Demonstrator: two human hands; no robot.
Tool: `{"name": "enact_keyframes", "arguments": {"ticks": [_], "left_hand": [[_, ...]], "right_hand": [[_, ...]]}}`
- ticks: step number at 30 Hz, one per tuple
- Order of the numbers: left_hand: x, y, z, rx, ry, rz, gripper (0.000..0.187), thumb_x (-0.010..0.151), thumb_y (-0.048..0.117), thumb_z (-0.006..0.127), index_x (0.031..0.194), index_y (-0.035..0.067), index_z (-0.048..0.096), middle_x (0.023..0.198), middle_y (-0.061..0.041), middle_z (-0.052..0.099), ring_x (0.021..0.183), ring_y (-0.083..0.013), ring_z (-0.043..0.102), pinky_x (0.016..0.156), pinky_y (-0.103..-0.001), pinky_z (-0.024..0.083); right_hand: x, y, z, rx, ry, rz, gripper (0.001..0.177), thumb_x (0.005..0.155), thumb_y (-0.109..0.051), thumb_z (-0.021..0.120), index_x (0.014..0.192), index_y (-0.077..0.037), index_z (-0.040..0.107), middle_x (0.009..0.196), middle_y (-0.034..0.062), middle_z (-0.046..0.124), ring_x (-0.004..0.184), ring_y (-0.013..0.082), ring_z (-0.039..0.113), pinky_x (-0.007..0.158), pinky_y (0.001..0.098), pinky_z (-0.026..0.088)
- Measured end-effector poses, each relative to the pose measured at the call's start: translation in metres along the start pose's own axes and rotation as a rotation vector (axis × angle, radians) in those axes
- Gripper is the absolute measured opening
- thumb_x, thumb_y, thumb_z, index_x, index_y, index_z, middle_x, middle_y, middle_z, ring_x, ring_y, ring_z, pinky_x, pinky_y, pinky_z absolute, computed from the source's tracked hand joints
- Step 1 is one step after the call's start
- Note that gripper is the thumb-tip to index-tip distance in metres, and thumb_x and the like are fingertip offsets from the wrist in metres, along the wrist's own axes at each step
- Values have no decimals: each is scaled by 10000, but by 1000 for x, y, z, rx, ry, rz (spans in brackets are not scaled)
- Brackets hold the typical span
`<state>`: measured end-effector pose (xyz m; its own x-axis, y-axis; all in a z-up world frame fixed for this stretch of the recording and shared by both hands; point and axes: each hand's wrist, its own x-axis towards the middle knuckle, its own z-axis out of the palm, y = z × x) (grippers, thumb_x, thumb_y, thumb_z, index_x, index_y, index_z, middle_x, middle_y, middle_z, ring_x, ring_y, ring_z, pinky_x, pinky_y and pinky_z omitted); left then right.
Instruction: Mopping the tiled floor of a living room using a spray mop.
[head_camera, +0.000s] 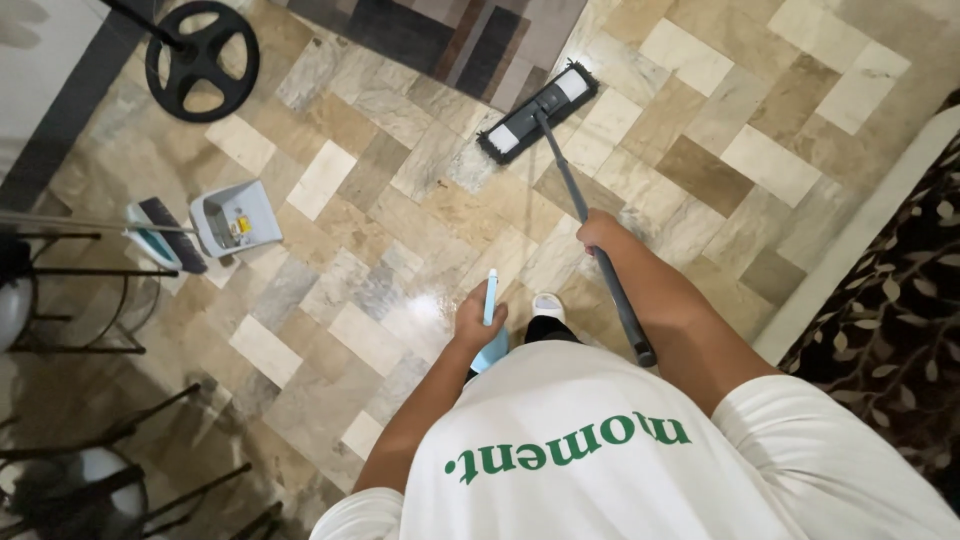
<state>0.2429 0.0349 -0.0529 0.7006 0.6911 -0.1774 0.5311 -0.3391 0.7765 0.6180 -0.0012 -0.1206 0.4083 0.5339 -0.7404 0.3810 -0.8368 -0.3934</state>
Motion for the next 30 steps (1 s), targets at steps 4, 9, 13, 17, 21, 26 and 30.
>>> {"name": "enact_keyframes", "arguments": {"ticks": [4, 9, 13, 17, 21, 26, 30], "left_hand": [[-13, 5, 15, 7, 24, -19, 717, 849, 422, 676, 1469, 102, 511, 1305, -208, 643, 1187, -394, 641, 1019, -470, 536], [-27, 28, 5, -2, 24, 13, 704, 855, 452, 659, 1448, 97, 527, 1296, -202, 652, 1184, -395, 640, 1026, -478, 524], [-25, 20, -2, -44, -11, 56, 671, 853, 433, 664, 1427, 105, 554, 1304, -191, 656, 1193, -388, 640, 1037, -470, 519], [-42, 17, -24, -19, -85, 103, 665, 876, 418, 654, 1454, 110, 536, 1313, -170, 656, 1202, -359, 645, 1052, -443, 517], [-64, 10, -53, -16, -103, 92, 675, 879, 429, 660, 1464, 118, 534, 1308, -167, 659, 1175, -371, 655, 1018, -456, 534], [-96, -26, -76, 38, -172, 71, 681, 870, 433, 655, 1464, 129, 522, 1282, -178, 657, 1166, -379, 653, 1014, -485, 532], [-118, -58, -85, 124, -211, 91, 681, 880, 412, 656, 1477, 118, 510, 1320, -178, 642, 1184, -382, 647, 1023, -489, 533]], "right_hand": [[-46, 2, -10, 52, -34, 7, 558, 834, -64, 580, 1338, 168, 517, 675, 210, 686, 559, 319, 729, 553, 426, 602], [-61, 62, 45, 148, 49, -10, 555, 897, -236, 643, 1375, 31, 552, 748, 167, 719, 611, 294, 742, 639, 423, 596], [-140, 73, 65, 418, 55, 58, 643, 939, -143, 598, 1514, 73, 409, 683, 184, 642, 545, 284, 677, 567, 403, 522], [-144, 108, 122, 746, 140, 96, 561, 874, -119, 641, 1398, 50, 536, 611, 194, 603, 471, 272, 633, 459, 398, 512], [-96, 145, 170, 866, 202, 156, 480, 919, -141, 674, 1344, 61, 584, 675, 220, 630, 488, 285, 646, 468, 466, 531], [-175, 56, 161, 1140, 259, 164, 277, 957, -206, 606, 1077, 40, 646, 637, 191, 613, 532, 266, 666, 485, 378, 560], [-222, -34, 159, 1490, -16, 256, 357, 967, -364, 616, 1040, -23, 537, 781, 81, 599, 613, 165, 675, 563, 282, 588]]}}
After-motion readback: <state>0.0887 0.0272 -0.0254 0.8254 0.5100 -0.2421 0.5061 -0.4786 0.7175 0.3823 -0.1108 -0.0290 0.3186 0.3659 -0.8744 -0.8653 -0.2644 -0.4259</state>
